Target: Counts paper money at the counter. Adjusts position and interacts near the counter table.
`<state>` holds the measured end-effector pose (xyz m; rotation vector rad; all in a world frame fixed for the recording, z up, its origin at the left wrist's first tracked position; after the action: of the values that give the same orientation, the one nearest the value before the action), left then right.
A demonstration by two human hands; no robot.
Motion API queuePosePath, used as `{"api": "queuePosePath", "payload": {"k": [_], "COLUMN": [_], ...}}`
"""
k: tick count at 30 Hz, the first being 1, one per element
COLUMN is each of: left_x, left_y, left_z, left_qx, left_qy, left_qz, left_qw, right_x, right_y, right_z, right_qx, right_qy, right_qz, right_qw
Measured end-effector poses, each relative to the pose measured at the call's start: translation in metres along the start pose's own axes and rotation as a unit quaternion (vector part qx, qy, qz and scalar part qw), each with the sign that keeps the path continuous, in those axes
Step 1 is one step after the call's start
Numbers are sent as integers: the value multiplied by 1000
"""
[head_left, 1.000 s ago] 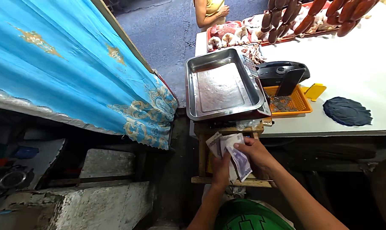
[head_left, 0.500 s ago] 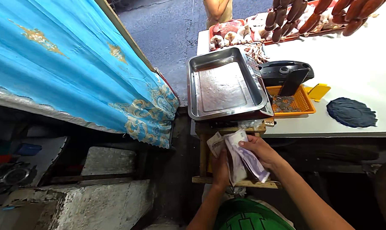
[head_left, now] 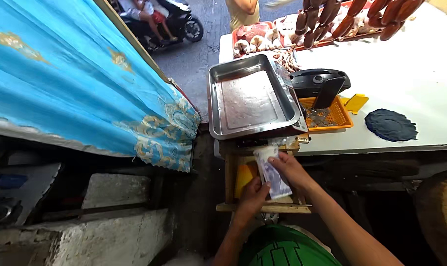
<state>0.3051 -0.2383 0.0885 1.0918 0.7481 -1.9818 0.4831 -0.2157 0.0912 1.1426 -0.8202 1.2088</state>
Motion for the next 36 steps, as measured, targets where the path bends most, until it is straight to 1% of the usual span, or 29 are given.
{"api": "queuePosePath", "payload": {"k": [1,2,3,4,5,6,7,9,10,11,12,14,16,18,20,24,26,28,29,31,33,34,36], "left_x": [1,3,6,10,15,20,24,39,49,60,69,81,82,81,80,76,71,68,66,60,52,48,38], "left_y": [-12,-25,-39,-50,-57,-59,-57,-40,-29,-18,-9,5,13,15,13,8,9,10,9,5,0,-3,-8], "left_z": [13,27,40,53,65,76,84,89,89,86,83,75,69,64,59,53,47,38,32,16,-3,-14,-36], "left_qx": [-27,-73,-116,-132,-113,-65,2,129,166,180,178,149,110,84,77,62,63,50,46,31,15,9,4], "left_qy": [19,42,59,65,54,26,-11,-74,-89,-94,-92,-87,-94,-106,-108,-102,-98,-83,-71,-46,-36,-37,-35], "left_qz": [-35,-48,-47,-40,-38,-44,-64,-109,-122,-124,-113,-51,9,28,18,-12,-5,8,16,39,62,71,79], "left_qw": [999,995,990,988,991,997,998,983,975,971,973,984,989,990,991,993,993,995,996,998,997,997,996], "right_x": [4,5,4,1,-4,-10,-18,-40,-52,-63,-71,-77,-68,-56,-50,-47,-39,-18,-3,23,32,31,20], "right_y": [-7,-11,-13,-10,-4,6,17,41,50,57,61,63,61,55,47,41,37,31,28,19,12,8,1], "right_z": [-3,-8,-14,-21,-28,-35,-43,-55,-59,-59,-58,-54,-51,-57,-65,-61,-56,-45,-36,-8,24,39,64], "right_qx": [0,17,47,86,135,191,247,348,385,410,429,444,421,377,347,362,317,244,214,184,192,206,221], "right_qy": [-22,-38,-42,-35,-17,2,19,50,61,68,77,98,102,86,80,76,51,6,-4,-31,-64,-57,-30], "right_qz": [53,113,172,226,274,314,345,392,416,436,450,458,463,479,495,496,514,514,493,418,336,309,293], "right_qw": [998,993,983,970,952,930,905,850,822,798,779,764,774,788,793,785,796,823,843,889,920,927,930]}}
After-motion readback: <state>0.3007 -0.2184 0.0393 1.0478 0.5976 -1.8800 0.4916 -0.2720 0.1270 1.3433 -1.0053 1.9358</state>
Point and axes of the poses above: each hand's wrist, its own z-axis away from the middle knuckle, its own y-axis out of the palm, x = y × z, the point moved 3 cm from there along -z, towards the middle knuckle, and after that the axes turned 6 degrees about x, right-handed, at the moved point
